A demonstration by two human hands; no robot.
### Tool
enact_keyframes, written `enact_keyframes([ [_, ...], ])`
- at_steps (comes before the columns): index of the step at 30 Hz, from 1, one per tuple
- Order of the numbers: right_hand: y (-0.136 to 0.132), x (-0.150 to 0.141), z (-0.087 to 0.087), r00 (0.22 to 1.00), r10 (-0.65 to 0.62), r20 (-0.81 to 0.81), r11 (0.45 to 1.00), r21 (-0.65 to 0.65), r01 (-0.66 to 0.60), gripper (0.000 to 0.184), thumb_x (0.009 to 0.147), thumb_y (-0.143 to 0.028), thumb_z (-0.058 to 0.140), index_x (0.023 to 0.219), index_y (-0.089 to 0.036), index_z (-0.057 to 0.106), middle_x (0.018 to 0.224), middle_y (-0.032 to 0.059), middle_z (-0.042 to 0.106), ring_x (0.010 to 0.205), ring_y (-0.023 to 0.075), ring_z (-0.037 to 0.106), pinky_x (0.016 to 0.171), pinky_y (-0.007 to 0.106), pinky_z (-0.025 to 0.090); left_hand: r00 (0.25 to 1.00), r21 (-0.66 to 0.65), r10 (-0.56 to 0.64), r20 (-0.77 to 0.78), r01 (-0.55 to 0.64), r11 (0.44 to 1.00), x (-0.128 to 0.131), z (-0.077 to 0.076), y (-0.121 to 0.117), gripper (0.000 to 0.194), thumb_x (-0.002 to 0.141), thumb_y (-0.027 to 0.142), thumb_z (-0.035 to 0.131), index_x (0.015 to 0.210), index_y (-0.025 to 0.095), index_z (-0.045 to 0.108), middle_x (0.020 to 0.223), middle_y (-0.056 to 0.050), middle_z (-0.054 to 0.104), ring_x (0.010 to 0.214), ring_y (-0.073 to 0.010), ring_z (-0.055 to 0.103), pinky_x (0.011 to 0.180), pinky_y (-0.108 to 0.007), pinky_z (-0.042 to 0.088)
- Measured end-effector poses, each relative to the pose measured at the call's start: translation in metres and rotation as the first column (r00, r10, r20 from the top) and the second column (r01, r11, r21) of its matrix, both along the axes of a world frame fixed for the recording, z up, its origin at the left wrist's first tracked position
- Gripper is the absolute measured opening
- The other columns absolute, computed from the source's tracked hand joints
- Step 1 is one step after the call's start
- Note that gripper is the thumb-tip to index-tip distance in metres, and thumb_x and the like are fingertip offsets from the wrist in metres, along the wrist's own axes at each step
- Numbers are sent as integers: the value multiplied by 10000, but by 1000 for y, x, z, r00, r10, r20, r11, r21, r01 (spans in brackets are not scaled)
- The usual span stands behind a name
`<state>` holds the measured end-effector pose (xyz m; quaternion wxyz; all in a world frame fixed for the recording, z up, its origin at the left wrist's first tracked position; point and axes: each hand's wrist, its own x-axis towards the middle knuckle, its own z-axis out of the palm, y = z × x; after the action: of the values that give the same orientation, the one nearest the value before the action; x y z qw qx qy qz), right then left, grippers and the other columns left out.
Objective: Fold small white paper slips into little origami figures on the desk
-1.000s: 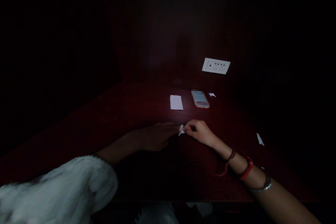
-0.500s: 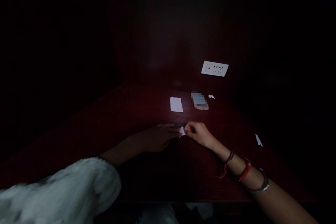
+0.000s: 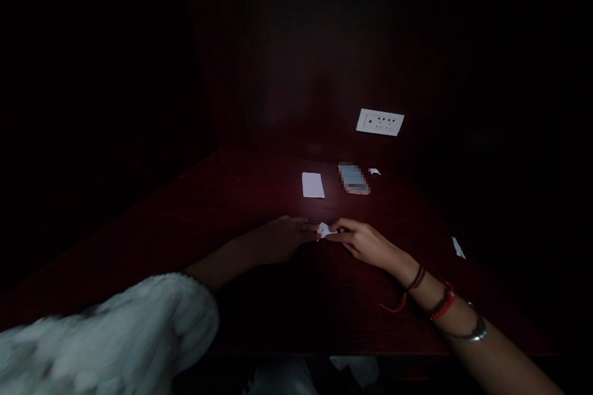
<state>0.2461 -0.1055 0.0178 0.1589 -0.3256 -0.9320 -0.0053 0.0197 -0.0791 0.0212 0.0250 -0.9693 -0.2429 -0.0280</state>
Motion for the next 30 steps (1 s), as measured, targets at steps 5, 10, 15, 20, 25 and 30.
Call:
enact_keyframes([
  [5,1,-3,1,999,2,32,1000,20,-2,362,743,-51,397,1033,-220,534,946,32,545,862,119,501,766,244,414,1000,-15,-14,-16,14,1000,-2,4,-2,500,747,65,379,1198,273,322,1268,20,329,1139,-199,306,900,-349,272],
  [10,0,-4,3,999,-20,49,1000,7,20,389,736,-49,396,1055,-234,520,892,28,556,808,112,515,726,227,417,999,-32,-43,21,43,999,-2,7,-4,448,779,109,374,1188,287,336,1264,21,333,1137,-186,311,912,-341,266],
  [15,-2,-7,4,995,-42,90,999,26,40,403,741,-62,394,1081,-252,499,909,24,552,807,111,523,727,221,412,999,-94,-31,40,35,995,-3,9,-3,486,747,64,384,1185,272,353,1260,25,338,1148,-175,297,934,-321,257],
  [20,-1,-6,2,996,-30,79,998,49,26,352,747,-69,395,1021,-230,545,949,26,561,861,123,513,771,236,405,1000,-196,-19,12,21,980,-6,6,2,572,723,34,361,1207,332,295,1307,64,240,1190,-178,216,950,-363,237],
  [25,2,-4,2,997,-9,76,998,61,4,302,740,-62,403,947,-195,579,939,27,576,864,125,508,764,238,409,1000,-242,2,1,-2,970,-8,6,4,576,726,34,339,1199,360,292,1311,77,222,1193,-194,209,937,-406,246],
  [30,3,-3,0,999,-11,38,998,61,9,267,715,-38,423,859,-173,602,879,23,585,817,121,513,750,238,403,1000,-229,-6,23,11,973,-7,7,3,586,715,26,345,1196,359,300,1305,78,238,1185,-190,228,938,-394,251],
])
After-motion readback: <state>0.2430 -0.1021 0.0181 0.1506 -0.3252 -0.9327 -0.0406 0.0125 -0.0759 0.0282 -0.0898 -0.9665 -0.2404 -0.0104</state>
